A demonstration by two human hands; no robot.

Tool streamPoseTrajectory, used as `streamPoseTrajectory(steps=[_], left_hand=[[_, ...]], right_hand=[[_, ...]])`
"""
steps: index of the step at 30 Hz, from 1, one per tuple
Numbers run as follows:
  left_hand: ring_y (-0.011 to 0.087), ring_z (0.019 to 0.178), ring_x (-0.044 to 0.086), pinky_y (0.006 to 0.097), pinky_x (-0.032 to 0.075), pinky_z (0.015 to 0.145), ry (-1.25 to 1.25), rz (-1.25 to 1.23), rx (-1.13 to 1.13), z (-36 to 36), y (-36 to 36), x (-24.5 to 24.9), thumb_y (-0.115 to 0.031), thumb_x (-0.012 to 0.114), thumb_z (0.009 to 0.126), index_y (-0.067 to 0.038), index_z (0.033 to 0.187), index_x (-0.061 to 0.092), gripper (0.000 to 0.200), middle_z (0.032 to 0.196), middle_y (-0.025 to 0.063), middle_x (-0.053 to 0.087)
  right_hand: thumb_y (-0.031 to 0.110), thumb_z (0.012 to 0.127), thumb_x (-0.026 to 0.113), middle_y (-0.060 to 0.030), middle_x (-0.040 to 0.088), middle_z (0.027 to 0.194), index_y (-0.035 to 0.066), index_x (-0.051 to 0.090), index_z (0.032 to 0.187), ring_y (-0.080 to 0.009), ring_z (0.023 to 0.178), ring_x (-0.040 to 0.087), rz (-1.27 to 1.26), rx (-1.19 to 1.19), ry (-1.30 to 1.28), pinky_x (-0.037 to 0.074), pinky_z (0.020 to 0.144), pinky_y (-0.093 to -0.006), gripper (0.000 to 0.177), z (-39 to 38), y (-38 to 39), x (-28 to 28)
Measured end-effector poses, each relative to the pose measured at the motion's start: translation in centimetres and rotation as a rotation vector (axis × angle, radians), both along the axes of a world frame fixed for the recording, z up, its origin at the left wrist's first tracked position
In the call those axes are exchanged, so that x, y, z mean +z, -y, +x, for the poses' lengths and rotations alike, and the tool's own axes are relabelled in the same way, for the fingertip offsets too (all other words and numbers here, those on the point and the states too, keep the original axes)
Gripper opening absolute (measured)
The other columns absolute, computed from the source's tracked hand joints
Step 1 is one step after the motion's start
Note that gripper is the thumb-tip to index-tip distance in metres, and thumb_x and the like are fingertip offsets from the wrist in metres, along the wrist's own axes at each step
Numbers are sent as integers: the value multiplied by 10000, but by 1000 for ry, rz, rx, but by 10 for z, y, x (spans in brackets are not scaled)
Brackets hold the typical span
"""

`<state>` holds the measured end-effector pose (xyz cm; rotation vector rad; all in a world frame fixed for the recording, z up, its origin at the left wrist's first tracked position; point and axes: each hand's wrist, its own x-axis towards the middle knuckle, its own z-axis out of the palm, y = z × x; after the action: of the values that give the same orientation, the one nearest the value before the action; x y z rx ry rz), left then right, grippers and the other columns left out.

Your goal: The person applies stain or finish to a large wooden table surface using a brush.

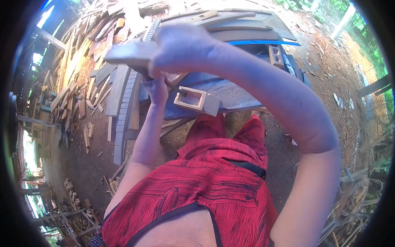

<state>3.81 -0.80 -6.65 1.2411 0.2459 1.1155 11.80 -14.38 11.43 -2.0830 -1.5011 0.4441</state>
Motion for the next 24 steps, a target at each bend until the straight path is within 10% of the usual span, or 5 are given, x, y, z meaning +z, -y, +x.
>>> streamPoseTrajectory(steps=[4,7,14,16,24], left_hand=[[73,493,521,206,443,425,18,67,-91,1,-1,-5,39,600,769,-54,909,479,208,720,37,554],[79,481,519,212,440,419,42,24,43,1,9,14,24,632,773,-69,856,458,214,702,37,552],[75,431,492,212,424,397,-15,25,-11,3,-6,-4,24,635,776,-69,840,456,212,611,18,518],[74,431,491,210,420,395,12,2,-31,5,-6,-4,27,632,777,-68,840,455,211,608,17,515],[82,401,471,208,386,357,110,-183,-3,7,-20,-21,45,610,770,-82,832,430,228,567,16,480]], right_hand=[[361,539,717,-153,663,792,-34,637,955,-252,768,659,580,0,-330,510,721,-323,580,-9,-4,-8],[393,551,702,-186,656,848,-17,633,965,-299,853,641,-22,4,3,477,785,-354,587,2,-1,-34],[326,636,770,-111,617,788,-26,586,975,-176,608,592,325,-313,-245,480,571,-313,523,19,19,-136],[357,632,764,-197,638,970,-3,573,1029,-310,918,621,165,-426,-387,472,798,-381,569,21,28,-188],[330,601,769,-210,633,936,-9,565,954,-317,912,622,132,-459,-416,475,803,-385,530,16,38,-242]])
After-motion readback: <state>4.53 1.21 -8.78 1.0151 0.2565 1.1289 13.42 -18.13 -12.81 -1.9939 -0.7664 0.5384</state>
